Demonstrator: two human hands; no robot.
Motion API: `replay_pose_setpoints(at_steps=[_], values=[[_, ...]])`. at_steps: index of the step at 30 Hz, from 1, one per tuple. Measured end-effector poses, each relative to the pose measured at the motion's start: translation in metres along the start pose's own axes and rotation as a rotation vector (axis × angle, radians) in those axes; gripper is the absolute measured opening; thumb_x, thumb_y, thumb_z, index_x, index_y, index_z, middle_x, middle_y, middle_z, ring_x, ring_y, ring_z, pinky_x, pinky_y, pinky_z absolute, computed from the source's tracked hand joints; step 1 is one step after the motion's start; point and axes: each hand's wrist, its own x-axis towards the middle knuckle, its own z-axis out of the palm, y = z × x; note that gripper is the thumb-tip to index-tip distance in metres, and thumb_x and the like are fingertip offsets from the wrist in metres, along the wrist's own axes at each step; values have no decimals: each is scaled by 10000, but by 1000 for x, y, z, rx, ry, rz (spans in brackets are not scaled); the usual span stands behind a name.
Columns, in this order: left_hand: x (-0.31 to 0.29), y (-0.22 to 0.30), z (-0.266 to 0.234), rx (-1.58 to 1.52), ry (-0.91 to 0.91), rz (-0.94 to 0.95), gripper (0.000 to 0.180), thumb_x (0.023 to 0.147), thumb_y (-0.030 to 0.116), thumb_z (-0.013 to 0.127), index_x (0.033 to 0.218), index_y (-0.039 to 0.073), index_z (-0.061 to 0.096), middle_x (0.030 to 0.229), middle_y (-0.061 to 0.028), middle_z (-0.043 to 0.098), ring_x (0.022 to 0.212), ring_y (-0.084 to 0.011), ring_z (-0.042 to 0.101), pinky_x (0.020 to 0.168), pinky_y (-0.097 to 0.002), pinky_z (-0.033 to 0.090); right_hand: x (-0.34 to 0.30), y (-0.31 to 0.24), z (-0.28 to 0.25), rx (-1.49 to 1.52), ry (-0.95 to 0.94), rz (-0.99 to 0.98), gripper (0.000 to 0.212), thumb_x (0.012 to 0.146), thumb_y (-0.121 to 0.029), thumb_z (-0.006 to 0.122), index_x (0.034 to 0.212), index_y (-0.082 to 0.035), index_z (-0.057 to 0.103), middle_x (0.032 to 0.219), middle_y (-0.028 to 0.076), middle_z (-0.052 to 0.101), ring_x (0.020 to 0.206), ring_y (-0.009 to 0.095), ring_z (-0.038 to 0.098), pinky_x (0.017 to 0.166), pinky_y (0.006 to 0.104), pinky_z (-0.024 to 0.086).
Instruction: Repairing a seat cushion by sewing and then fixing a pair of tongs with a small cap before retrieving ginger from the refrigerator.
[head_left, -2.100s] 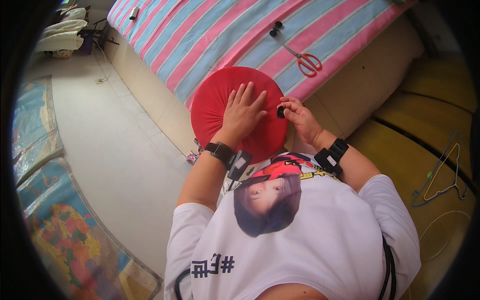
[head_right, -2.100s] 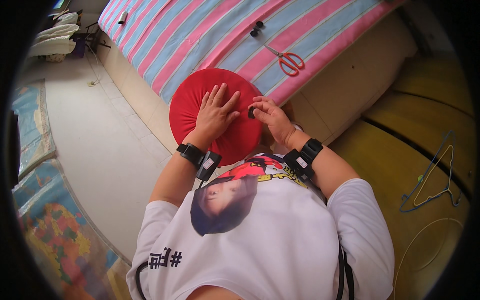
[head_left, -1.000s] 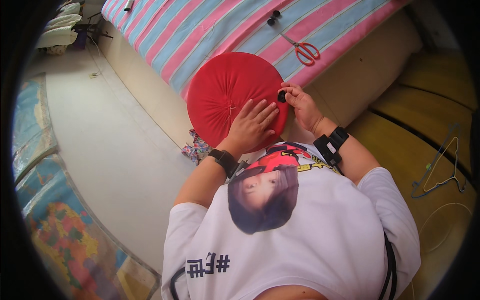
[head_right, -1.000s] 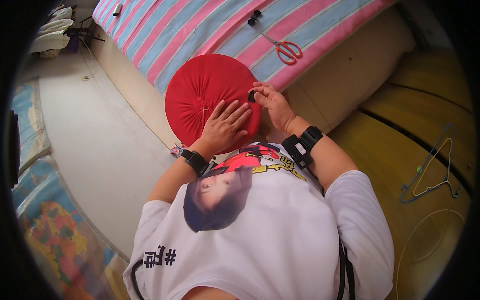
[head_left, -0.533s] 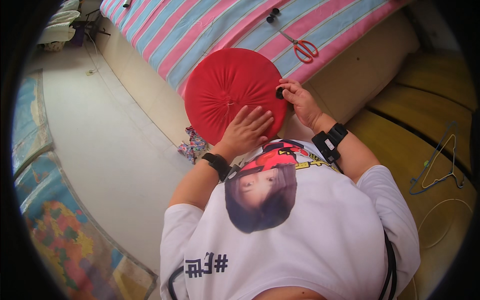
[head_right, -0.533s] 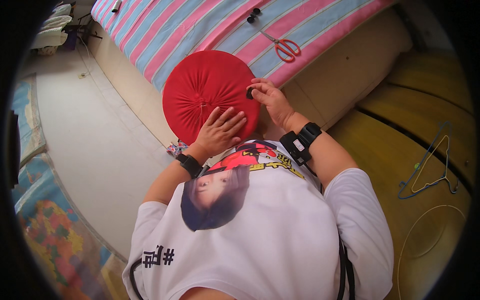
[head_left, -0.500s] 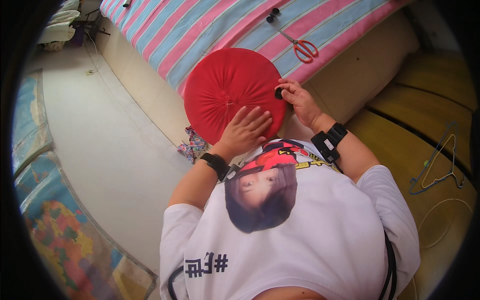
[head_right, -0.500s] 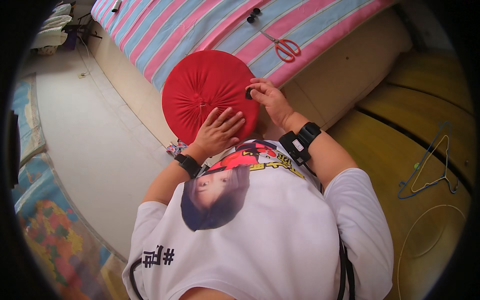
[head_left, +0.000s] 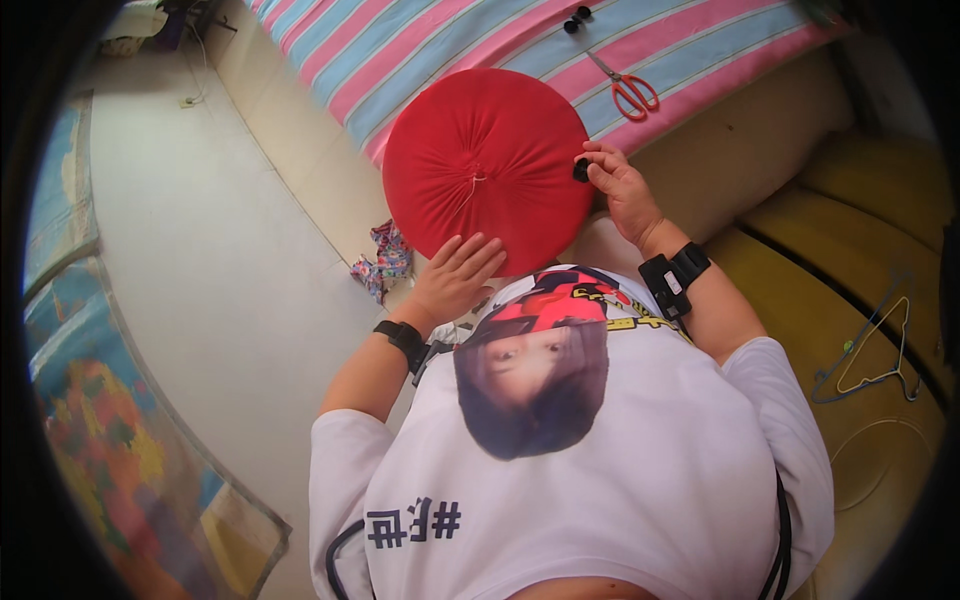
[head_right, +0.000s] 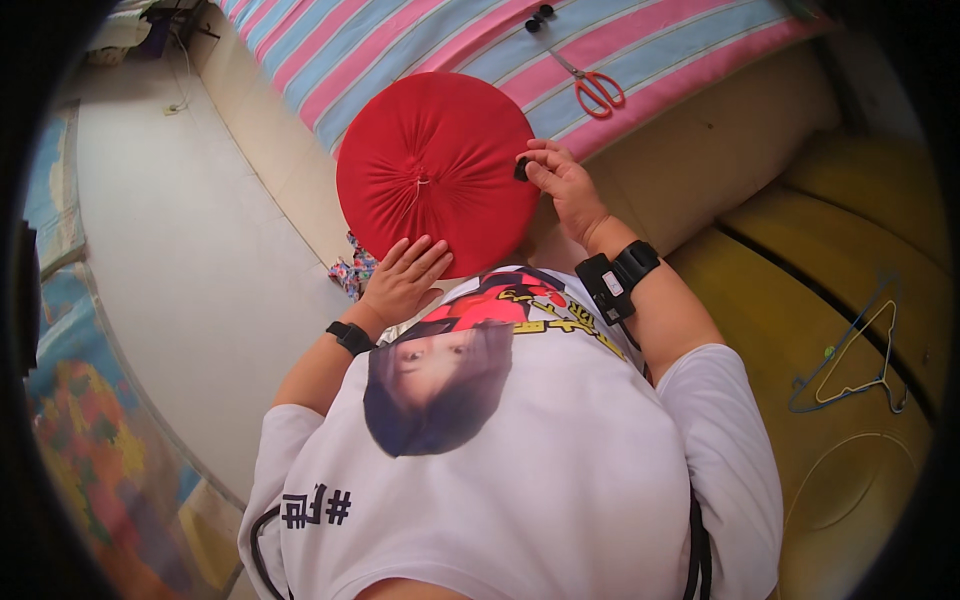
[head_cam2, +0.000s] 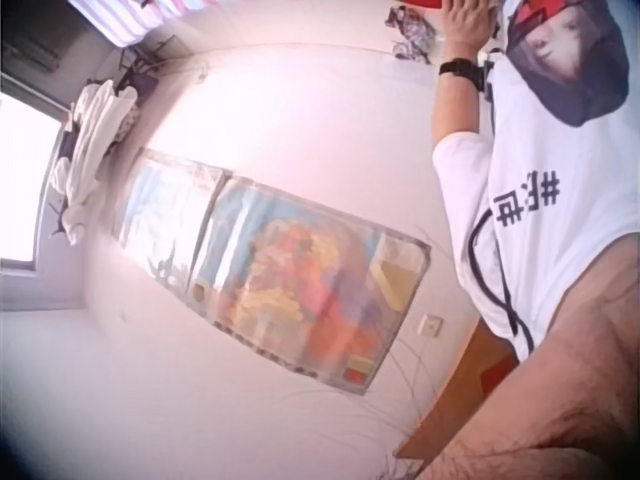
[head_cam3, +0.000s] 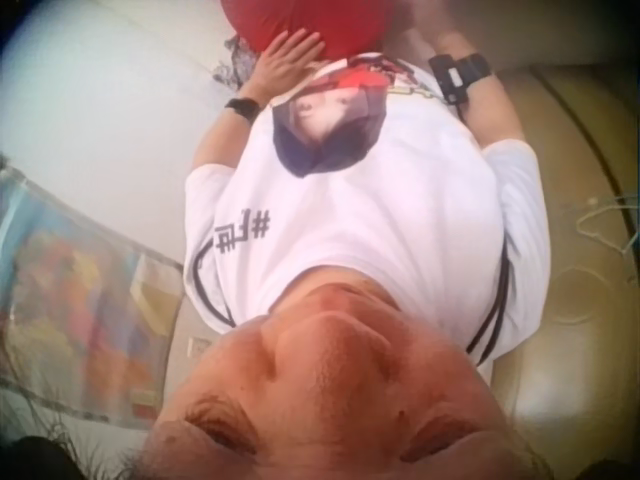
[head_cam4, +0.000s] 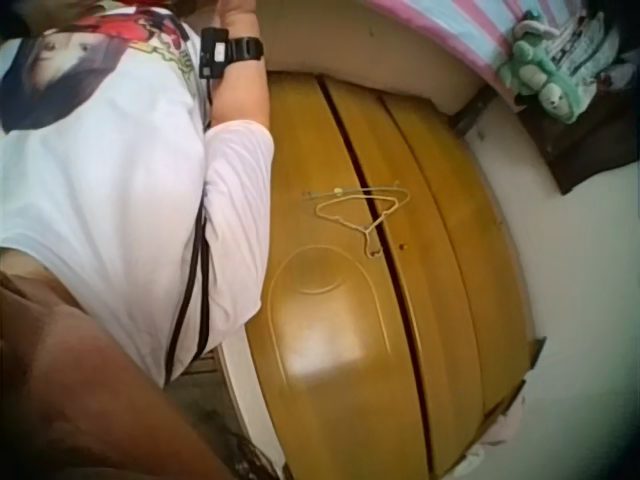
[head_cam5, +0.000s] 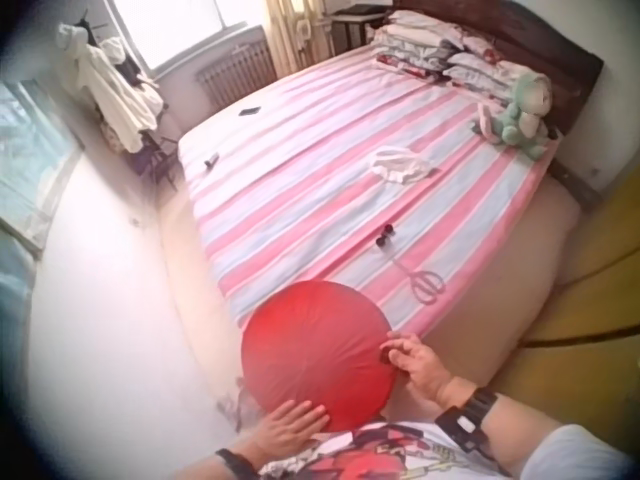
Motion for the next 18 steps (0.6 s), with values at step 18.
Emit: replay_pose_setpoints(at_steps=[18], values=[[-26, 6, 13, 48, 241, -111, 484, 755, 137, 633, 1232, 172, 561, 1265, -5, 484, 1210, -188, 433, 1040, -366, 331, 2, -4, 3, -102, -18, 7, 207, 907, -177, 555, 1051, -45, 625, 1274, 16, 378, 1106, 99, 441, 956, 263, 358]])
